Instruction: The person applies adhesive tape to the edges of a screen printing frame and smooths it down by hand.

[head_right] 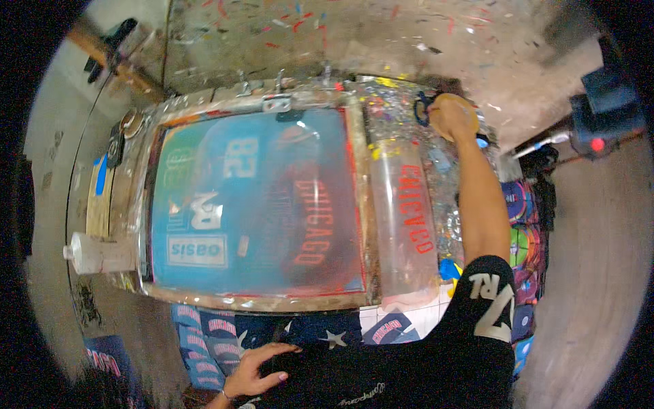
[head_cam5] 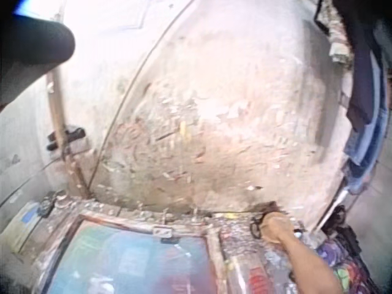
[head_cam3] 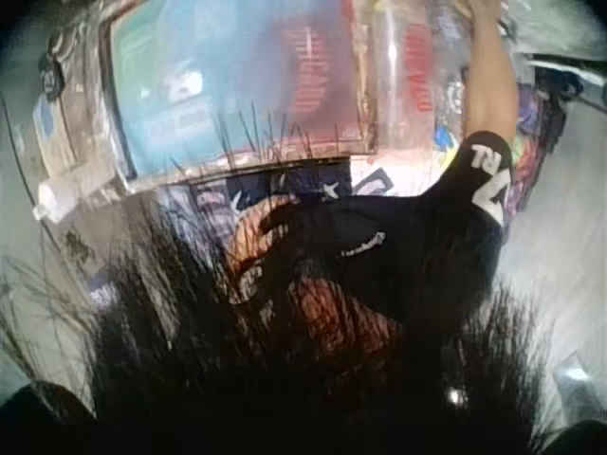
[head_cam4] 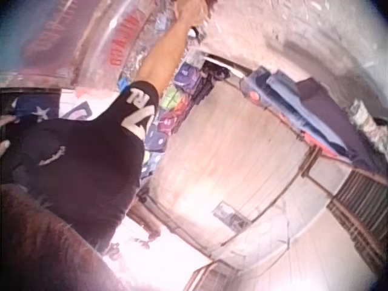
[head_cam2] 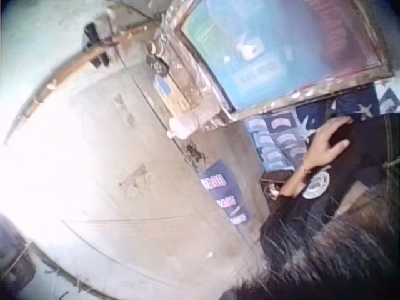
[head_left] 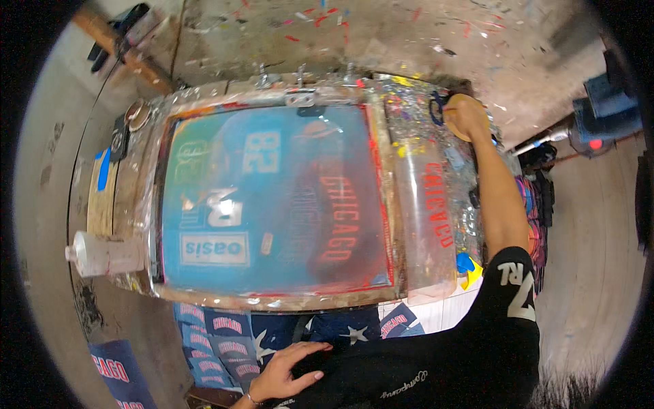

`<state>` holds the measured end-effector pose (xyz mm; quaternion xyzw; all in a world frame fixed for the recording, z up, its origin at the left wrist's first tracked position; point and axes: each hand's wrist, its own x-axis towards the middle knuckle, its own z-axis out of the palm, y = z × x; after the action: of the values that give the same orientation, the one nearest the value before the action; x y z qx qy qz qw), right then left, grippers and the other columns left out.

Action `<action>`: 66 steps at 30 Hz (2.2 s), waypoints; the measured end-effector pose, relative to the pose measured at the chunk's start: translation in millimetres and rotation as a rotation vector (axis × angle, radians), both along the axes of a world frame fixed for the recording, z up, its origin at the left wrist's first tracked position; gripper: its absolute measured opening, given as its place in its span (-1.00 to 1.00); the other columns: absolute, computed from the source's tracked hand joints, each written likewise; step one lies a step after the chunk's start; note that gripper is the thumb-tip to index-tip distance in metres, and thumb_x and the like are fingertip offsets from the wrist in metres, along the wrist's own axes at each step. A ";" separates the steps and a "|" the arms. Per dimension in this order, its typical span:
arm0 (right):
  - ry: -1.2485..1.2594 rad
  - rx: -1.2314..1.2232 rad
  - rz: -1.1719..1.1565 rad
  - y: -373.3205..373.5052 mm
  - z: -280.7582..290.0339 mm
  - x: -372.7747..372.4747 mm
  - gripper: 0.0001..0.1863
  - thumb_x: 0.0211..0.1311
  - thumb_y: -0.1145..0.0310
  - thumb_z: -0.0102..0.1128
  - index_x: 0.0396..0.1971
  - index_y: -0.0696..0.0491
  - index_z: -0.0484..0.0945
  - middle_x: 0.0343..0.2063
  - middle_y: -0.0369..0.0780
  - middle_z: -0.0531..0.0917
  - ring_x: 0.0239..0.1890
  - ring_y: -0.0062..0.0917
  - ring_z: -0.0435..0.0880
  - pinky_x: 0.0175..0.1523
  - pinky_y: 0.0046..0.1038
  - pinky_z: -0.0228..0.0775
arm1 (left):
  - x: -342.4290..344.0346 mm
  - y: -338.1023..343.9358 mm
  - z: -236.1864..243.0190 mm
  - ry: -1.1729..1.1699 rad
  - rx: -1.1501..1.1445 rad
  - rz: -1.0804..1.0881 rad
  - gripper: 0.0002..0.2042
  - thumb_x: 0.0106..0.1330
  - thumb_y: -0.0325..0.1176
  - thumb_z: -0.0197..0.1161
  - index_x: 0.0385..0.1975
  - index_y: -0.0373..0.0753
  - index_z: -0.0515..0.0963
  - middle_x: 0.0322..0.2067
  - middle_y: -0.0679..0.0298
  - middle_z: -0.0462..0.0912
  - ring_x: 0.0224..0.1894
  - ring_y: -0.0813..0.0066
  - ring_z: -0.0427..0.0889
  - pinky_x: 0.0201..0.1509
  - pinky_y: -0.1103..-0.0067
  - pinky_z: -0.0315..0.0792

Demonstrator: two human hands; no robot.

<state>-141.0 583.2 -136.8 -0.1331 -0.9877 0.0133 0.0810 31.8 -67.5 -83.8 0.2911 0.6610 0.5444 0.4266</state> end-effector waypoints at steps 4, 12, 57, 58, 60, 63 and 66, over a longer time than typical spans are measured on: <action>0.087 0.025 -0.160 0.3 33.4 19.1 -0.81 0.15 0.37 0.20 -0.29 0.01 0.75 -0.30 -0.06 0.73 -0.18 -0.31 0.73 -0.10 -0.29 0.52 | -4.0 -1.8 -6.0 0.045 0.075 -0.031 -0.50 0.22 -0.28 0.34 0.14 -0.35 0.45 0.06 0.03 0.59 0.10 0.10 0.57 0.21 0.36 0.40; 0.478 -0.517 -0.221 -126.7 181.1 189.8 -0.75 0.23 0.38 0.30 -0.16 0.21 0.68 -0.29 -0.30 0.71 -0.25 -0.67 0.60 -0.10 -0.62 0.41 | -62.9 26.4 22.7 0.571 0.225 0.087 -0.70 0.16 -0.39 0.39 -0.10 -0.31 0.62 -0.13 0.04 0.68 -0.02 0.16 0.65 0.09 0.35 0.49; -0.042 -1.648 -0.159 -443.4 42.2 326.5 -0.78 0.31 0.52 0.18 -0.09 0.21 0.66 -0.16 -0.17 0.73 -0.12 -0.63 0.64 0.02 -0.57 0.48 | 55.1 34.9 -38.4 0.390 0.218 0.199 -0.50 0.08 -0.27 0.49 0.06 -0.18 0.59 0.18 0.12 0.52 0.32 0.16 0.39 0.41 0.21 0.17; -0.049 -1.645 -0.158 -444.4 41.0 324.4 -0.78 0.31 0.52 0.18 -0.09 0.21 0.66 -0.16 -0.17 0.73 -0.12 -0.63 0.64 0.02 -0.57 0.48 | 55.1 34.2 -39.7 0.352 0.195 0.222 -0.55 0.09 -0.28 0.48 0.02 -0.19 0.62 0.16 0.10 0.54 0.31 0.15 0.41 0.41 0.22 0.19; -0.040 -1.649 -0.126 -445.1 38.6 320.9 -0.78 0.33 0.50 0.16 -0.10 0.21 0.67 -0.16 -0.18 0.74 -0.11 -0.61 0.65 0.05 -0.55 0.47 | 55.2 37.4 -41.3 0.301 0.173 0.273 -0.68 0.16 -0.33 0.42 -0.07 -0.23 0.66 0.09 0.07 0.59 0.25 0.13 0.48 0.37 0.24 0.25; -0.091 -1.645 -0.137 -444.8 33.1 321.5 -0.76 0.35 0.51 0.13 -0.06 0.21 0.65 -0.09 -0.15 0.71 -0.05 -0.61 0.63 0.09 -0.53 0.45 | 56.1 39.1 -50.2 0.323 0.190 0.324 -0.76 0.22 -0.39 0.35 -0.13 -0.27 0.68 0.01 0.04 0.64 0.19 0.10 0.54 0.32 0.29 0.33; 0.001 -1.580 -0.034 -449.6 21.8 323.6 -0.50 0.31 0.52 0.18 0.25 0.18 0.39 0.04 -0.08 0.63 0.05 -0.56 0.59 0.16 -0.51 0.39 | 56.2 40.5 -49.9 0.371 0.177 0.371 -0.79 0.25 -0.42 0.31 -0.14 -0.30 0.67 -0.02 0.02 0.66 0.13 0.09 0.59 0.27 0.34 0.40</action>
<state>182.6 133.7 -115.0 -0.1661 -0.6835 0.7098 -0.0371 88.0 -27.1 -133.7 0.2961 0.7197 0.6061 0.1641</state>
